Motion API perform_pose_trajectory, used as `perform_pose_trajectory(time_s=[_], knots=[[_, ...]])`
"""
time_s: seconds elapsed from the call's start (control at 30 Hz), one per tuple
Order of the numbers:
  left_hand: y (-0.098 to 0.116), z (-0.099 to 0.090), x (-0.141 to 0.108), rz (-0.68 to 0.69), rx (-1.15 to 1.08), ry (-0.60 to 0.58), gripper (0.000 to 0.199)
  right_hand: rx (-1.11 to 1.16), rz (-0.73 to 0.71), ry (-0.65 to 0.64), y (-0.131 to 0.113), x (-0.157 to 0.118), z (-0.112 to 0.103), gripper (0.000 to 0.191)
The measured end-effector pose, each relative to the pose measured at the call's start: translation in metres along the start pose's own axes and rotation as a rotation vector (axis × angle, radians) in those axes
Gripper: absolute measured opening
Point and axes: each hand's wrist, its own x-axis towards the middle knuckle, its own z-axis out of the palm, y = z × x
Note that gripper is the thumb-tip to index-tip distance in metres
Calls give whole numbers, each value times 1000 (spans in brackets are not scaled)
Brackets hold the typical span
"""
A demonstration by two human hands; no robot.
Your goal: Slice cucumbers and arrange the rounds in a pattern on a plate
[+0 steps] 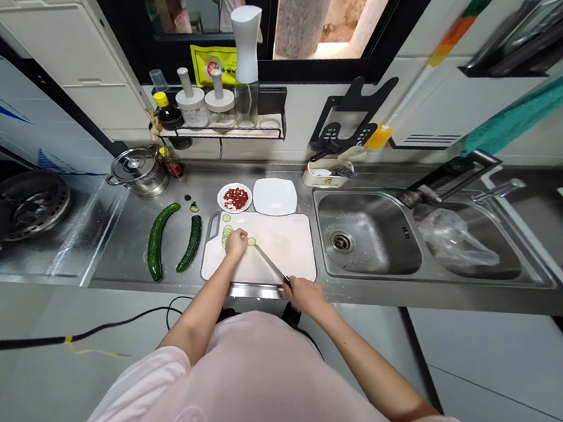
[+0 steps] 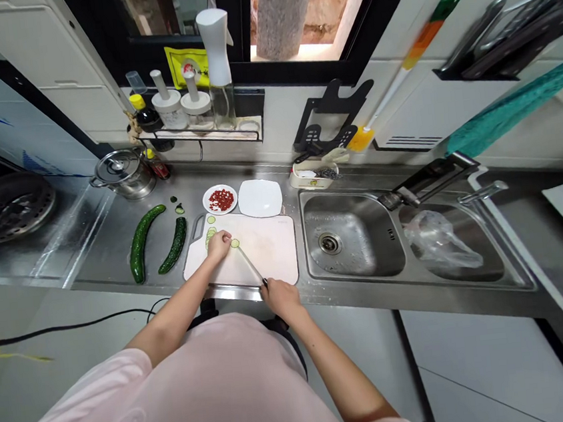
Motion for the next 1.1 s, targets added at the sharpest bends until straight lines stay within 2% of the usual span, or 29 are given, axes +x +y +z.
perform_pose_trajectory(time_s=[0.57,1.1], knots=[[0,-1,-1,4,-4,3,18,6,4,11,-13,20,0,38],[2,-2,-2,-1,-14,4,16,15,-6,16,-13,22,0,39]])
